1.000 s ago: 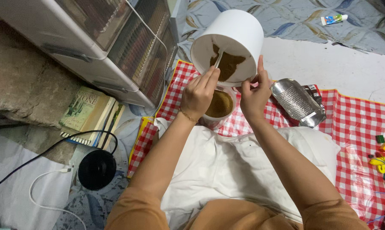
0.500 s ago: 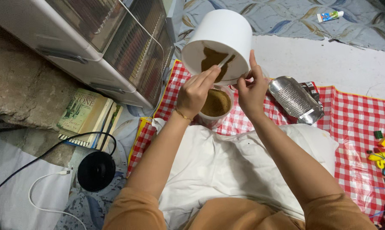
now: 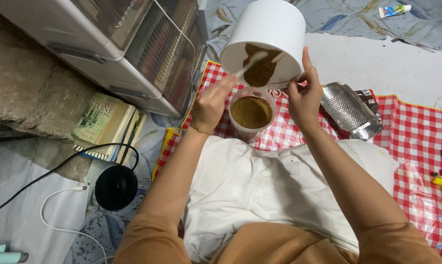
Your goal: The person grates a brown substance into a white bowl using a metal grater, then mixes the contents by hand. They transfer the grated powder from the bowl into a clear plastic container using a white plastic spoon.
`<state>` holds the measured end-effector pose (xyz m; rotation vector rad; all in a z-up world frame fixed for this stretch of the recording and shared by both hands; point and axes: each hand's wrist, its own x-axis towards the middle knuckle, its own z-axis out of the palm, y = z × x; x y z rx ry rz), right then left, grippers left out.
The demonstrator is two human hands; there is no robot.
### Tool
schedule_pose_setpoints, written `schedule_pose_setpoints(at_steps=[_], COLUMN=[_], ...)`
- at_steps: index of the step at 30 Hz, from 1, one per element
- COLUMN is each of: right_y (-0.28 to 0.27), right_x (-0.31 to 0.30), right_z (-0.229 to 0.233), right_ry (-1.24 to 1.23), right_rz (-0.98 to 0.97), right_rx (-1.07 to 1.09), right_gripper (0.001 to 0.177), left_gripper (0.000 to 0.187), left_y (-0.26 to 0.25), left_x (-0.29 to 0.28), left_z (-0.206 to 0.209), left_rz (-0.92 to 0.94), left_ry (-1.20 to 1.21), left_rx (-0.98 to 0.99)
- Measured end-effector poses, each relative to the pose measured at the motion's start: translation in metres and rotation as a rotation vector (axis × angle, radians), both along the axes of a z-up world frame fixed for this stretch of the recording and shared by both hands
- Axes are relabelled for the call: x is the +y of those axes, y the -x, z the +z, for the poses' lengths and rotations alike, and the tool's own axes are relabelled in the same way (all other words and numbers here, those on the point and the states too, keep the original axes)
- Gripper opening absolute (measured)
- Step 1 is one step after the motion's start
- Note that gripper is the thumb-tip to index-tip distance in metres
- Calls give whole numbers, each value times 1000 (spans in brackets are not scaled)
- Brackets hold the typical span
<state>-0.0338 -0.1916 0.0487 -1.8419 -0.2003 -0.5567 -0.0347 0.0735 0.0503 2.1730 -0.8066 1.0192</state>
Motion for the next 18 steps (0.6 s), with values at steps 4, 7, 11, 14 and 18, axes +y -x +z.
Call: schedule_pose_setpoints(at_steps=[4, 7, 11, 14, 18], right_y=[9, 15, 27, 30, 24], right_x=[3, 10, 13, 14, 15], right_z=[-2, -4, -9, -14, -20], right_ry=[77, 150, 122, 93, 37], right_rz=[-35, -71, -60, -8, -23], right_rx=[-16, -86, 14, -53, -17], right_gripper=[72, 76, 76, 74, 76], left_gripper=[34, 31, 30, 29, 31], left_y=[-3, -3, 8, 17, 33], left_x=[7, 5, -8, -13, -11], left_z=[-3, -10, -28, -36, -40], left_rz=[119, 187, 172, 130, 32], left_ry=[24, -50, -36, 37, 129], left_rx=[-44, -35, 125, 168, 195])
